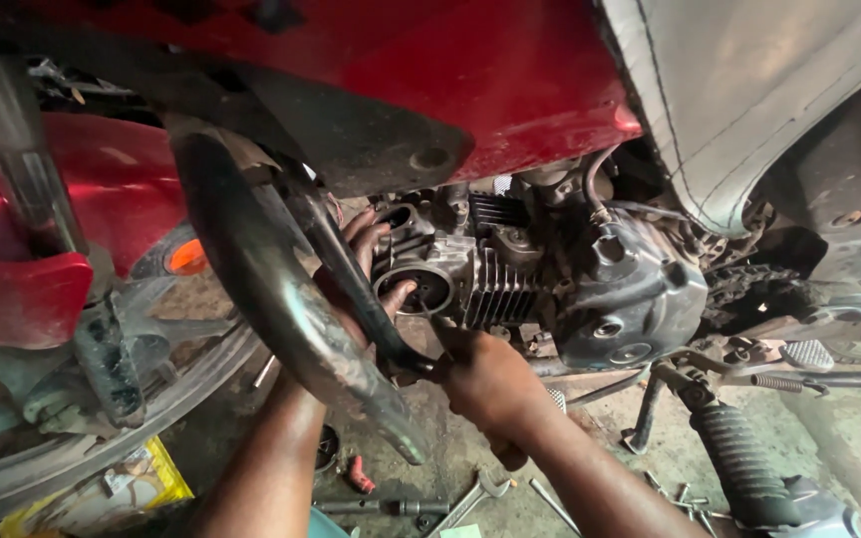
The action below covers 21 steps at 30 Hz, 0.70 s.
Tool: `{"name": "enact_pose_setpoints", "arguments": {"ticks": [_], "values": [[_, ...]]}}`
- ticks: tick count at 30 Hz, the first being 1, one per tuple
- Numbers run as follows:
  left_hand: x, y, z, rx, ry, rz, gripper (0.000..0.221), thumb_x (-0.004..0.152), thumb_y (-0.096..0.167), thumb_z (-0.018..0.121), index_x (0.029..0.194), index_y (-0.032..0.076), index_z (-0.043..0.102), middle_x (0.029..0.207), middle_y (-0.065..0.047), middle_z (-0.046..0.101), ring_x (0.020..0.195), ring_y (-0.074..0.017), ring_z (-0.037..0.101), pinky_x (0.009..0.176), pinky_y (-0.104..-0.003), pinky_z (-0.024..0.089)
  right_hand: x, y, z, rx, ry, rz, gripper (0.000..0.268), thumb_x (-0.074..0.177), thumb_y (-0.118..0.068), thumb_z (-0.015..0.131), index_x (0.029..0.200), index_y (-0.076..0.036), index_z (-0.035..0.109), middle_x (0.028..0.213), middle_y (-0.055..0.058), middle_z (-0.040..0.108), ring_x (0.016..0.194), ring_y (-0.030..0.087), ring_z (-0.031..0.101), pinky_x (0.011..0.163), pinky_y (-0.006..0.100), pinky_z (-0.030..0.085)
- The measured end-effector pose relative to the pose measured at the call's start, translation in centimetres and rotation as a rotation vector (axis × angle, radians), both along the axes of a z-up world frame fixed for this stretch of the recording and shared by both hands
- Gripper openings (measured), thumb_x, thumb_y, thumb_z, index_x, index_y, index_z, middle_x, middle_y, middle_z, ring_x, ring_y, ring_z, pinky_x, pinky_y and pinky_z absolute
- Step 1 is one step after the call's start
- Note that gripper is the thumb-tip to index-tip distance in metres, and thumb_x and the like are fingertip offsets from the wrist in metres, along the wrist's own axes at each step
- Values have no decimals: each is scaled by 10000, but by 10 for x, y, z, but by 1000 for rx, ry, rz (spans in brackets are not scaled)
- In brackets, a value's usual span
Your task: The person manipulates components within a motorcycle engine housing. They remove a metal gear, handle small engine parts, and use a screwdriver to work inside the open engine block.
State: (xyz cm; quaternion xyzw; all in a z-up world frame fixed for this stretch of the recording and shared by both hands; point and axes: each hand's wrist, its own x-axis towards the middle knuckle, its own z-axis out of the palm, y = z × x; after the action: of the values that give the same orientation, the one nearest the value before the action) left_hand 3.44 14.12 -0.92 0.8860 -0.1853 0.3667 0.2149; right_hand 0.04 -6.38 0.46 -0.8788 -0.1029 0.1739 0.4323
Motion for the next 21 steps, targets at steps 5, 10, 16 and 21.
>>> {"name": "enact_pose_setpoints", "arguments": {"ticks": [5,10,16,21], "values": [[0,3,-2,-43,-11,-77,744,848,213,804,1448,-19,430,1570,-216,419,1477,-406,402,1209,-496,346,6,-3,-3,-21,41,-62,286,866,-219,587,1029,-60,761,700,90,741,621,184,716,628,354,570],[3,3,-7,-61,-45,-71,748,840,230,812,1443,-18,444,1558,-217,430,1471,-393,401,1204,-491,349,2,-2,2,3,120,-117,273,884,-242,601,1010,-48,747,691,88,718,590,193,675,585,369,547],[13,3,-17,-163,-66,-180,782,837,219,819,1458,-49,428,1568,-200,377,1487,-361,359,1229,-491,351,1,-1,-2,-145,-205,49,288,906,-265,593,1087,-113,757,822,155,740,750,293,739,699,417,568],[14,4,-22,-216,-13,-230,857,871,232,808,1530,-63,347,1604,-197,328,1502,-309,365,1258,-476,357,-10,4,1,-359,-190,63,337,959,-315,577,1280,-242,648,977,147,743,922,368,730,839,480,579]]}}
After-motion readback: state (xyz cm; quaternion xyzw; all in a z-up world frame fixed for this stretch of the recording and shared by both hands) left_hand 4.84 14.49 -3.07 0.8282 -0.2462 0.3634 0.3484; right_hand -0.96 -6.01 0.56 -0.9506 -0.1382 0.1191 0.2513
